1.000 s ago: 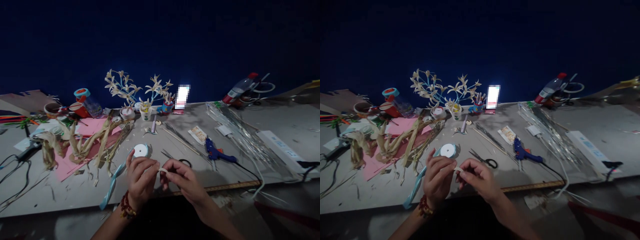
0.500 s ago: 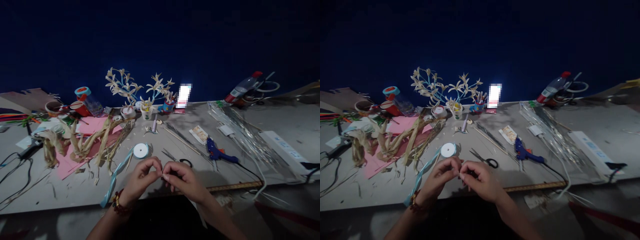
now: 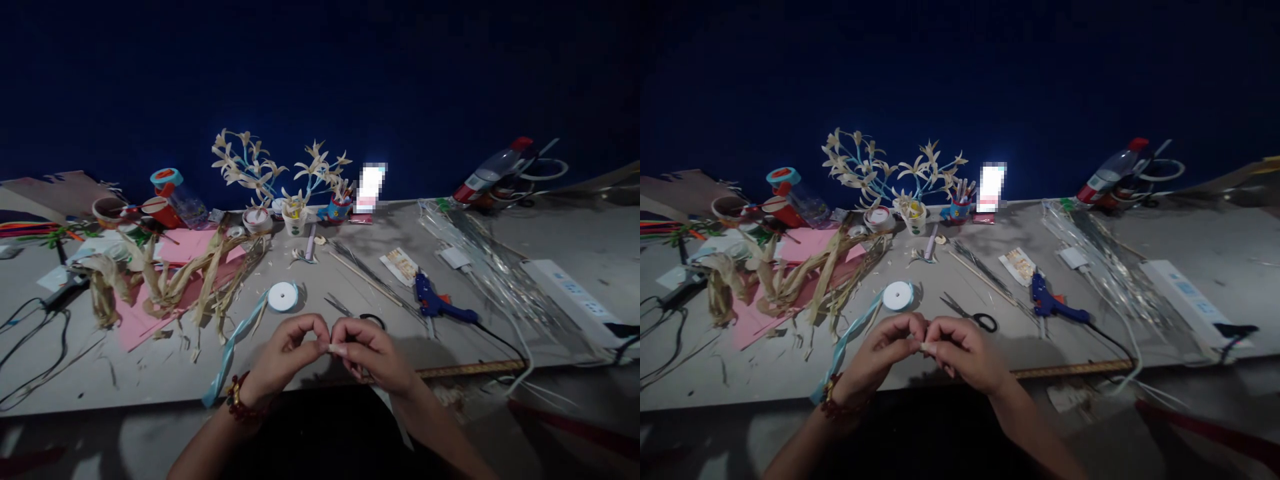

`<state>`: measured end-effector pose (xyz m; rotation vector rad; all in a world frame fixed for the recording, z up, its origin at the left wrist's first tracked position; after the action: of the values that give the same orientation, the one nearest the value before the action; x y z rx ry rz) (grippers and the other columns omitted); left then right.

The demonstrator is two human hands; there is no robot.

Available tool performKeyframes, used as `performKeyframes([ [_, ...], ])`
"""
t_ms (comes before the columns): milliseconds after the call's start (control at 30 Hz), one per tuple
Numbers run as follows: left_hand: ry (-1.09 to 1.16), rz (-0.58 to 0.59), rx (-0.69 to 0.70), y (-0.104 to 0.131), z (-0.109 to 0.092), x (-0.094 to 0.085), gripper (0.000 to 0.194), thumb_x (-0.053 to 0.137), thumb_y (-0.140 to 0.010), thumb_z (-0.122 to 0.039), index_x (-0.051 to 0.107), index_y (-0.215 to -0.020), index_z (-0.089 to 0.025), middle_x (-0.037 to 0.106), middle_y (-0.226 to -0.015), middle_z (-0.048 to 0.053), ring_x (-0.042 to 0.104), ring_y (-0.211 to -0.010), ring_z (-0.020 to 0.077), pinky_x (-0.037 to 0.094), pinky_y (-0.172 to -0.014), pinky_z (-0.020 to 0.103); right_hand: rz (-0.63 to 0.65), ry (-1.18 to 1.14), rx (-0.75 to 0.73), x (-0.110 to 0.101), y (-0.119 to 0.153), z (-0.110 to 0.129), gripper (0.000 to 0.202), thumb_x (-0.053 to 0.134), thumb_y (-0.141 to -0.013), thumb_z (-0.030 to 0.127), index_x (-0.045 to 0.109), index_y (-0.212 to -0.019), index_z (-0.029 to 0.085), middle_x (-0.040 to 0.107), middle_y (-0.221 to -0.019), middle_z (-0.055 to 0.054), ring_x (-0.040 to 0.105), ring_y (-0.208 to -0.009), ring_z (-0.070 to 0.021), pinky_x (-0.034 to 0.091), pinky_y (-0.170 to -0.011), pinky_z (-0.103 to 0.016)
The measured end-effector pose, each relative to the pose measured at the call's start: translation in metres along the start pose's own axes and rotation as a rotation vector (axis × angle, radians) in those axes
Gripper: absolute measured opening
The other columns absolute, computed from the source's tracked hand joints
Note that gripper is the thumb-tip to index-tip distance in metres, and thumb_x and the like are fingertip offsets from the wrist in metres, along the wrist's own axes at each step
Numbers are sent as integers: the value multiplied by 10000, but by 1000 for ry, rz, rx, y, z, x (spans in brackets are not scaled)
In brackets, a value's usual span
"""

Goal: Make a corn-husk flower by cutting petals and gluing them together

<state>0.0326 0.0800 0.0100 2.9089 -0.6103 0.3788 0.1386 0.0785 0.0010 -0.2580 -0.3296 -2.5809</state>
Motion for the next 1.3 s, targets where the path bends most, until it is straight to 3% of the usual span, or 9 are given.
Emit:
performKeyframes([
  [200, 316, 24, -91, -7, 14, 8, 117, 679, -701, -247, 603, -646, -178, 523, -631, 15, 457, -638, 163, 357, -633, 297, -17, -252, 23, 2, 0, -6, 196, 720, -755, 325, 616, -688, 173, 468, -470, 81, 312, -358, -47, 194, -354, -165],
  [300, 344, -11, -33, -7, 10, 3, 164, 667, -719, -300, 600, -631, -179, 490, -604, 16, 444, -633, 171, 352, -629, 305, -48, -350, 32, -1, 1, -8, 199, 743, -726, 314, 610, -679, 174, 503, -484, 71, 323, -351, -46, 187, -351, -166],
  [433, 169, -30, 21, 0, 1, 0, 154, 706, -789, -316, 667, -792, -166, 588, -781, 40, 518, -792, 197, 395, -754, 319, -63, -246, 20, -3, 0, -5, 233, 748, -761, 361, 628, -703, 171, 537, -522, 56, 340, -368, -44, 203, -351, -163],
  [533, 89, -40, -3, 3, 4, 1, 156, 742, -813, -296, 651, -790, -172, 598, -795, 23, 525, -799, 181, 392, -762, 305, -69, -126, -8, -3, 0, -2, 246, 730, -798, 389, 642, -730, 169, 520, -512, 63, 335, -383, -44, 229, -368, -159],
  [767, 383, -37, 31, -7, 11, 2, 203, 726, -742, -315, 594, -666, -181, 503, -637, -3, 475, -674, 164, 382, -679, 306, -94, -339, -18, -4, 2, -7, 266, 752, -763, 376, 586, -687, 182, 515, -513, 76, 340, -340, -34, 233, -341, -155],
  [900, 277, -77, 53, -5, 7, -4, 203, 725, -774, -359, 662, -766, -167, 570, -748, 35, 518, -766, 192, 407, -732, 323, -87, -154, -83, -5, 2, -1, 255, 730, -828, 384, 625, -732, 173, 559, -561, 51, 440, -392, -55, 314, -377, -165],
  [1067, 211, -60, 19, -1, 8, -3, 162, 761, -829, -271, 650, -771, -167, 603, -776, 9, 523, -769, 151, 393, -731, 271, -60, 39, -177, -2, 2, 14, 262, 697, -865, 420, 640, -788, 176, 592, -649, 20, 540, -545, -107, 463, -520, -220],
  [1167, 156, -72, 14, 1, 7, -4, 167, 761, -840, -264, 652, -770, -160, 612, -781, 6, 533, -785, 148, 392, -746, 265, -46, 148, -202, -1, 1, 21, 220, 703, -859, 370, 644, -786, 172, 615, -661, 11, 559, -587, -113, 466, -561, -221],
  [1300, 230, -21, -27, 1, 11, 1, 192, 794, -797, -274, 659, -745, -147, 608, -750, 9, 528, -746, 149, 391, -718, 270, -7, -21, -88, 1, -3, 8, 179, 735, -793, 292, 634, -715, 167, 596, -570, 37, 534, -486, -89, 429, -498, -197],
])
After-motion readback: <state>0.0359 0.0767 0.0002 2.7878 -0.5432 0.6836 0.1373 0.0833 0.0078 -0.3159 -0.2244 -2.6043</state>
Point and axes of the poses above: each hand's wrist, its own y-axis away from the middle knuckle, its own x-axis out of the palm, z = x × y, the point moved 9 cm from there along -y, towards the middle knuckle
